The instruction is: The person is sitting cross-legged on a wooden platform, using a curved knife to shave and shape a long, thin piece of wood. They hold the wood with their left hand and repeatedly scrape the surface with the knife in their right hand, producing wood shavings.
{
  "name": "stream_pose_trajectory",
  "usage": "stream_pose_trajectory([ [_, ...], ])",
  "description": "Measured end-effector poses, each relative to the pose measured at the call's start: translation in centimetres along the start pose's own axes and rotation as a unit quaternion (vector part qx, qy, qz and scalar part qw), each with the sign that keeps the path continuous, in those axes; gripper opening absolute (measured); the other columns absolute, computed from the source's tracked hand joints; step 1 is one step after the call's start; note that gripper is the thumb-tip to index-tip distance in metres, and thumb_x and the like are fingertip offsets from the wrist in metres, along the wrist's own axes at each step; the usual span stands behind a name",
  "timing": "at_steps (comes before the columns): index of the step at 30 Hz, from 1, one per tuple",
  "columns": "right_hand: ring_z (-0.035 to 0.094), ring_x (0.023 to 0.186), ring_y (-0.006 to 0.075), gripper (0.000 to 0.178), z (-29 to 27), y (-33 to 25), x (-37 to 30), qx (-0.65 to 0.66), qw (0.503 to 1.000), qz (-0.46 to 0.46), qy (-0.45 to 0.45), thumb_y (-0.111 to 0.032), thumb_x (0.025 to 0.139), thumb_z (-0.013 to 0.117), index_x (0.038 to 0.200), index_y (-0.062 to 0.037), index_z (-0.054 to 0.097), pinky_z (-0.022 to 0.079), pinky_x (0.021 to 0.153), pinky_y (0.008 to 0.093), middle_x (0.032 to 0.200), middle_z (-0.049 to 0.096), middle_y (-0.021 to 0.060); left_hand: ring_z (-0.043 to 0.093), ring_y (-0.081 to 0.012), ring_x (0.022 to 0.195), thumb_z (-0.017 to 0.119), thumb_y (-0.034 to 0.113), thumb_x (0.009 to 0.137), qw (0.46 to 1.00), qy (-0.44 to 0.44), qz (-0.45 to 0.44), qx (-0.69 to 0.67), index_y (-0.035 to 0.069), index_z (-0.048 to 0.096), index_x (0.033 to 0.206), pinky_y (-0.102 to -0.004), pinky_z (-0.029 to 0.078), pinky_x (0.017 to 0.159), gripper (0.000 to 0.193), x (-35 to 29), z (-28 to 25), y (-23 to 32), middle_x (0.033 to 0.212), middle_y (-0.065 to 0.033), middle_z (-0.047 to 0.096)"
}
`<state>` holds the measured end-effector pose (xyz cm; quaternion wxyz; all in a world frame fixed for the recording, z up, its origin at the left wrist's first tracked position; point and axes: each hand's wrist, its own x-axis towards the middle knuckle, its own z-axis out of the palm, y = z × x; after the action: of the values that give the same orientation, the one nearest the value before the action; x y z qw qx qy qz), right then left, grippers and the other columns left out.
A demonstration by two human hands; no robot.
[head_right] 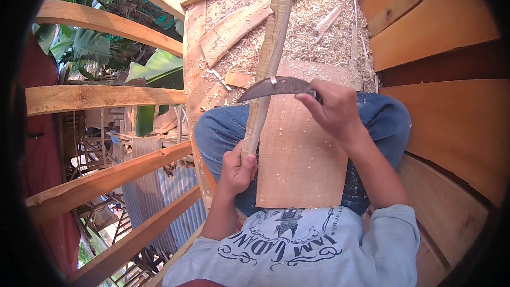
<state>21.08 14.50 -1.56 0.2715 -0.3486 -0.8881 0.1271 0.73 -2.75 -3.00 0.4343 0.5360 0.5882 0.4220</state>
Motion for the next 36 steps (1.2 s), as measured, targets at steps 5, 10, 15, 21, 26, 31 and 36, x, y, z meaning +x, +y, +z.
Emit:
stream_pose_trajectory([
  [5, 0.056, 0.047, 0.0272, 0.039, 1.5, -2.7, -1.8, 0.079, 0.987, -0.088, -0.108, -0.040, 0.079, 0.068, 0.067, -0.0056, 0.054, 0.043, 0.044, 0.0351, 0.056, 0.052, 0.0113, 0.055, -0.0196, 0.050, 0.052, 0.021, 0.093, 0.998, -0.014, -0.065, -0.018, -0.003, 0.055, 0.102, -0.0303, 0.042, 0.050, 0.026, 0.6, 0.0, 0.4, 0.058, -0.0116, 0.052],
  [10, 0.056, 0.048, 0.0289, 0.038, 1.6, 0.5, -0.6, 0.106, 0.982, 0.154, 0.000, -0.036, 0.083, 0.066, 0.067, -0.0036, 0.054, 0.043, 0.044, 0.0344, 0.055, 0.052, 0.0132, 0.057, -0.0182, 0.052, 0.052, 0.021, 0.094, 0.995, -0.013, -0.090, -0.032, -0.004, 0.055, 0.100, -0.0295, 0.043, 0.051, 0.026, 0.7, 0.1, 1.1, 0.058, -0.0105, 0.052],
  [15, 0.055, 0.049, 0.0318, 0.038, 1.5, -0.1, -1.0, 0.150, 0.982, 0.110, 0.023, -0.034, 0.080, 0.069, 0.065, -0.0027, 0.053, 0.042, 0.044, 0.0357, 0.054, 0.049, 0.0146, 0.055, -0.0166, 0.048, 0.051, 0.022, 0.094, 0.996, -0.019, -0.085, -0.023, -0.003, 0.054, 0.097, -0.0293, 0.041, 0.048, 0.025, 0.1, -0.3, 1.2, 0.054, -0.0077, 0.051],
  [21, 0.056, 0.050, 0.0296, 0.037, 1.2, -2.1, -1.4, 0.078, 0.986, -0.093, -0.117, -0.037, 0.080, 0.069, 0.070, -0.0051, 0.055, 0.043, 0.045, 0.0363, 0.055, 0.052, 0.0110, 0.053, -0.0142, 0.046, 0.049, 0.019, 0.094, 0.997, -0.013, -0.061, -0.047, -0.002, 0.053, 0.097, -0.0280, 0.040, 0.046, 0.022, 0.7, 0.0, 0.2, 0.052, -0.0044, 0.049],
  [26, 0.055, 0.050, 0.0314, 0.039, 1.7, -0.7, -0.4, 0.205, 0.968, 0.147, 0.011, -0.034, 0.085, 0.064, 0.066, -0.0024, 0.053, 0.042, 0.046, 0.0359, 0.055, 0.050, 0.0150, 0.047, -0.0089, 0.041, 0.047, 0.023, 0.096, 0.997, -0.010, -0.069, -0.035, -0.004, 0.053, 0.107, -0.0245, 0.037, 0.042, 0.030, 0.7, 0.4, 0.5, 0.050, -0.0015, 0.048],
  [31, 0.055, 0.047, 0.0300, 0.039, 1.5, 1.4, 0.3, 0.122, 0.989, 0.082, 0.017, -0.034, 0.086, 0.064, 0.065, -0.0032, 0.052, 0.042, 0.045, 0.0358, 0.056, 0.052, 0.0153, 0.054, -0.0124, 0.046, 0.050, 0.018, 0.094, 0.993, -0.029, -0.108, -0.031, -0.003, 0.054, 0.106, -0.0276, 0.041, 0.046, 0.025, 0.9, -0.4, 1.7, 0.052, -0.0041, 0.050],
  [36, 0.055, 0.047, 0.0301, 0.037, 1.9, -0.8, -1.1, 0.121, 0.991, -0.034, -0.054, -0.035, 0.085, 0.065, 0.066, -0.0045, 0.054, 0.042, 0.044, 0.0360, 0.055, 0.053, 0.0141, 0.052, -0.0121, 0.045, 0.049, 0.018, 0.094, 0.997, -0.006, -0.055, -0.054, -0.002, 0.053, 0.098, -0.0275, 0.040, 0.045, 0.020, 0.3, 0.4, 0.3, 0.051, -0.0046, 0.050],
])
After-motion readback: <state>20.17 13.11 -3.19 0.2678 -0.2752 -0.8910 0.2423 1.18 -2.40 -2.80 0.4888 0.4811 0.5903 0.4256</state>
